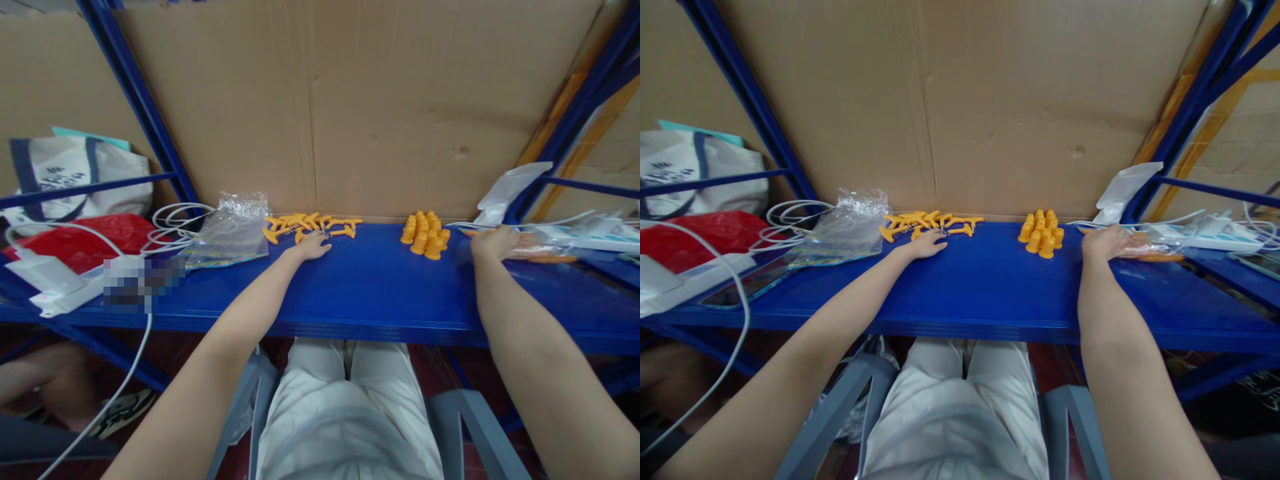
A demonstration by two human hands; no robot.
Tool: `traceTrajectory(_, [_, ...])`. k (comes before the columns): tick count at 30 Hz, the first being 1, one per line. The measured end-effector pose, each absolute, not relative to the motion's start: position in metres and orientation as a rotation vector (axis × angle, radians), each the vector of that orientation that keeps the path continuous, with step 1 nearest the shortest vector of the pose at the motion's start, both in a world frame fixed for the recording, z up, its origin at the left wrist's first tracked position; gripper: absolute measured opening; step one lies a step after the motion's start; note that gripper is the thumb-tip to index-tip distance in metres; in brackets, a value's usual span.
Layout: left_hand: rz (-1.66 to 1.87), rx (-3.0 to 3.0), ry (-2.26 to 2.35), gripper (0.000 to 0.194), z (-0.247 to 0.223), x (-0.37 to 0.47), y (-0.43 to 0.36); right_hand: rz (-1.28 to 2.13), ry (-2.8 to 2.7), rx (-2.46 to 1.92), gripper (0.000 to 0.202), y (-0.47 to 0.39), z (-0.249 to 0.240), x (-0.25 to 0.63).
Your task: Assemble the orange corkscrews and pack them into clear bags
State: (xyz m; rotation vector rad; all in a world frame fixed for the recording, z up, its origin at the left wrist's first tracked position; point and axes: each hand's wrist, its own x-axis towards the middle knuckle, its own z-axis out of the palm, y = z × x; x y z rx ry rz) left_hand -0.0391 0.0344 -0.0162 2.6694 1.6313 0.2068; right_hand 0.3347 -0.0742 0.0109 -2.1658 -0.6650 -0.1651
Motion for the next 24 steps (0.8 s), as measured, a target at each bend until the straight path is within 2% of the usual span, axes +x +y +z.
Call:
traceTrajectory(8, [0.435, 2.715, 1.626, 0.033, -0.021, -0.042, 0.045, -0.35, -1.136, -1.929, 0.05, -0.071, 0.042, 0.32])
traceTrajectory(12, [0.498, 2.718, 1.629, 0.025, -0.02, -0.041, 0.044, -0.311, -1.265, -2.035, 0.044, -0.071, 0.056, 0.303])
traceTrajectory(18, [0.558, 2.706, 1.6, 0.025, -0.014, -0.038, 0.034, -0.298, -1.627, -2.166, 0.03, -0.062, 0.055, 0.294])
traceTrajectory(24, [0.531, 2.729, 1.591, 0.02, -0.011, -0.038, 0.032, -0.114, -1.9, -2.262, 0.024, -0.058, 0.053, 0.285])
